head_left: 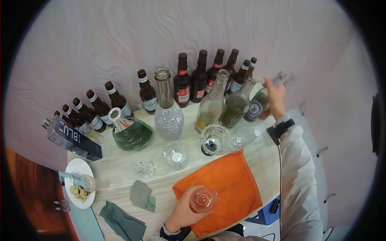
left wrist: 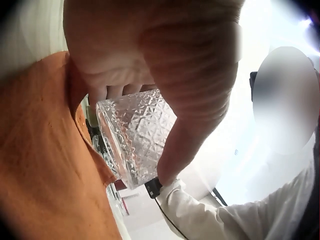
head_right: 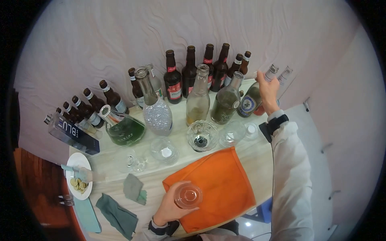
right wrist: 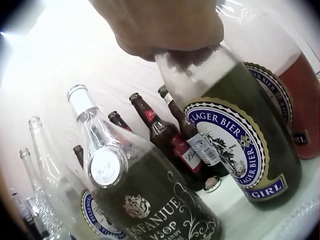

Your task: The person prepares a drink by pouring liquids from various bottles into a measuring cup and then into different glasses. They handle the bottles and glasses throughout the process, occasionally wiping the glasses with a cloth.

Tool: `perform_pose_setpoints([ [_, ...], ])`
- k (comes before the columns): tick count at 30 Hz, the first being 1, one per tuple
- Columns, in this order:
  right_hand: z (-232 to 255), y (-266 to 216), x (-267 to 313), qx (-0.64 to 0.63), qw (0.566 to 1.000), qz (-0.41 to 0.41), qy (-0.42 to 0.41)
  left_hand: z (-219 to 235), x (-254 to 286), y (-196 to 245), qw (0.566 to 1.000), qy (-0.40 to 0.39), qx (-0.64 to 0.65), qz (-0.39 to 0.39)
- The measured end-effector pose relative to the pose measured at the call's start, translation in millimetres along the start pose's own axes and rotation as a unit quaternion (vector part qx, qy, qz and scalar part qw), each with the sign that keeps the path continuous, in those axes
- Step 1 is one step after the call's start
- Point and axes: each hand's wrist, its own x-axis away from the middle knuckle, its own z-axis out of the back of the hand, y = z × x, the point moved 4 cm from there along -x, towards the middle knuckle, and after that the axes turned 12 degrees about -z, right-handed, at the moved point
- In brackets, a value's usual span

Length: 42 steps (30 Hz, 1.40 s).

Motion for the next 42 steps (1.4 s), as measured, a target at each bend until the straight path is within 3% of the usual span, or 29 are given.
perform_pose_setpoints([
  [4, 15, -4, 7, -0.001, 1.000, 0.023, 0.005, -1, 4, -3, 0.999, 0.012, -0.041, -0.011],
  [10, 71, -99, 64, -0.025, 0.992, 0.122, -0.008, -2, 3, 3, 0.995, 0.001, -0.086, -0.052],
  [13, 96, -135, 110, 0.089, 0.978, 0.184, -0.031, -5, 4, 2, 0.995, 0.004, -0.081, -0.053],
  [17, 104, -137, 191, 0.144, 0.934, 0.269, -0.187, -4, 5, 13, 0.995, 0.012, -0.067, -0.079],
  [18, 110, -114, 200, 0.165, 0.917, 0.211, -0.295, -4, 4, 17, 0.993, 0.008, -0.067, -0.101],
  [19, 98, -130, 229, 0.191, 0.866, 0.320, -0.334, -4, 5, 17, 0.990, 0.009, -0.068, -0.119],
  [22, 95, -89, 265, 0.260, 0.803, 0.254, -0.472, -3, 8, 18, 0.988, 0.012, -0.062, -0.139],
  [27, 81, -71, 307, 0.332, 0.733, 0.289, -0.518, -5, 10, 13, 0.982, 0.016, -0.072, -0.176],
  [42, 71, -73, 310, 0.433, 0.659, 0.338, -0.513, -6, 11, 19, 0.979, 0.024, -0.078, -0.190],
])
